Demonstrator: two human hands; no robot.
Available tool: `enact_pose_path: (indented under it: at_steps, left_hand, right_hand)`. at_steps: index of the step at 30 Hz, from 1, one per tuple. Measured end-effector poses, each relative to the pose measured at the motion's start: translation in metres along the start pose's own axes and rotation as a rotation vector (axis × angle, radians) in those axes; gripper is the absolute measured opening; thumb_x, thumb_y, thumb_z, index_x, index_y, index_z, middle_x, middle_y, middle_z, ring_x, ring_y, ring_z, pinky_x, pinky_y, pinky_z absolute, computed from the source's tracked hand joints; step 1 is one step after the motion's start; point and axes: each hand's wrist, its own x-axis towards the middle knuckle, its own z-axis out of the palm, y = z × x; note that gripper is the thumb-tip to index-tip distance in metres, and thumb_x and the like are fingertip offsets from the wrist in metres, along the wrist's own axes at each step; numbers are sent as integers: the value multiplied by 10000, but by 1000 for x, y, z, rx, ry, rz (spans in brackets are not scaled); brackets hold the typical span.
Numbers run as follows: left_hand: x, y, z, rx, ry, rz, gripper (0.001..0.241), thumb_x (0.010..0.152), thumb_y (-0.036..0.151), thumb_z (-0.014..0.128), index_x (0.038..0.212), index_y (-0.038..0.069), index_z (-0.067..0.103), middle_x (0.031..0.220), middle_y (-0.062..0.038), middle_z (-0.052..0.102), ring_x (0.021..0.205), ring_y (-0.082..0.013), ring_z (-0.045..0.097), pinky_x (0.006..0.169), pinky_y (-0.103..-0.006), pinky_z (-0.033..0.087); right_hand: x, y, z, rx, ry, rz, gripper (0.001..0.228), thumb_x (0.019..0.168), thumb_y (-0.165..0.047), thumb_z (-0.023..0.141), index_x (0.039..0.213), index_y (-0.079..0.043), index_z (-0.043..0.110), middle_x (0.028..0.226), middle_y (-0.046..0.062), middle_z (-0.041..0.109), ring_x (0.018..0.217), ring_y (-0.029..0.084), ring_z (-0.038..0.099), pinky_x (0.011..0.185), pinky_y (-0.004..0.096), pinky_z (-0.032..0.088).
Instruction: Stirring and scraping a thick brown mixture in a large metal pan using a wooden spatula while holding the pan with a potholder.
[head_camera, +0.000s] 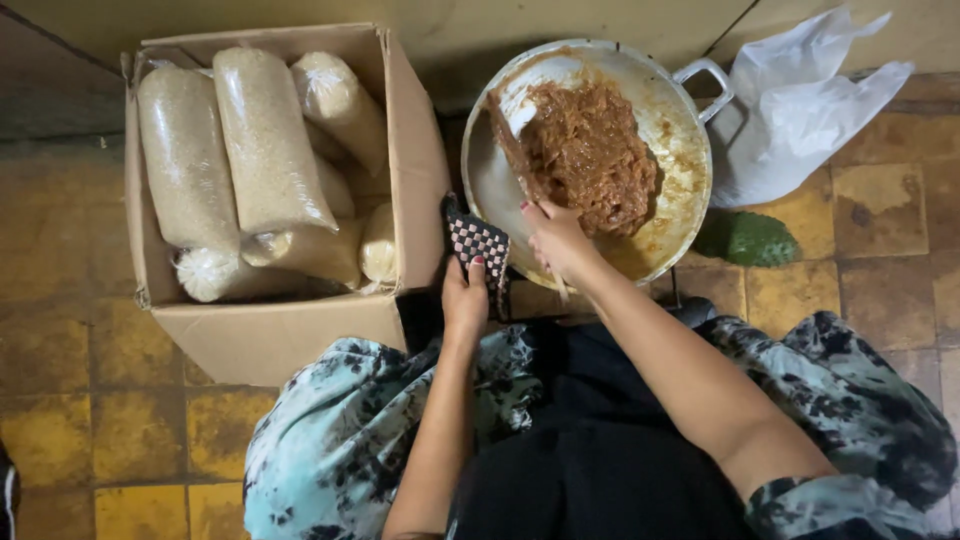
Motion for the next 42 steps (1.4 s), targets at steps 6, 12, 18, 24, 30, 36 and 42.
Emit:
enact_pose_path:
  at_steps: [6,12,18,24,30,36,42]
  left_hand:
    - [4,-8,3,61,15,24,426,1012,385,566,1334,110,613,1208,-245,683,1234,-405,601,1039,-534,474]
    - [8,-15,5,50,19,79,373,1018,352,565,1278,95,636,1151,-241,692,1197,-403,622,997,-530,496]
    - [-2,-6,2,19,46,101,342,1008,294,547,1230,46,628,1089,-275,697,1120,-418,664,945,-535,516]
    - [15,-28,21,38,78,83,319,1032,295,503,1216,48,587,1050,-266,700,1077,-431,669,911,-535,531]
    - [13,-33,31,181,154,87,327,1031,350,470,1175,65,540,990,-272,700,1001,-453,686,865,-550,540]
    - [20,-41,35,181,149,117,319,1036,347,451,1148,55,516,973,-282,689,995,-475,681,841,-559,542]
    - [14,-32,31,193,133,110,334,1032,366,436,1151,61,497,992,-304,687,1005,-499,676,864,-579,538]
  right_hand:
    - [38,-24,11,153,150,-102,536,1012,-421,550,1368,-21,558,559,66,508,354,181,476,265,331,421]
    - [28,-52,-13,225,172,-115,461,1015,-371,540,1308,-17,573,585,66,567,367,191,548,270,358,454]
    - [50,-41,-75,356,57,-132,486,932,-468,666,1161,-41,633,783,71,617,541,130,640,423,310,556]
    - [-19,15,-101,412,-16,59,484,950,-552,680,1078,-85,667,765,0,654,607,87,601,518,174,489]
    - [-90,7,-149,371,-485,307,638,948,-772,528,776,-167,423,507,-63,346,411,145,429,394,282,369]
    - [-86,57,-195,321,-503,247,461,1026,-539,517,1146,-93,503,714,41,445,447,173,432,380,332,396]
    - [-126,25,-193,-285,-39,60,510,1044,-505,528,1073,-8,639,560,293,624,324,365,563,259,448,439]
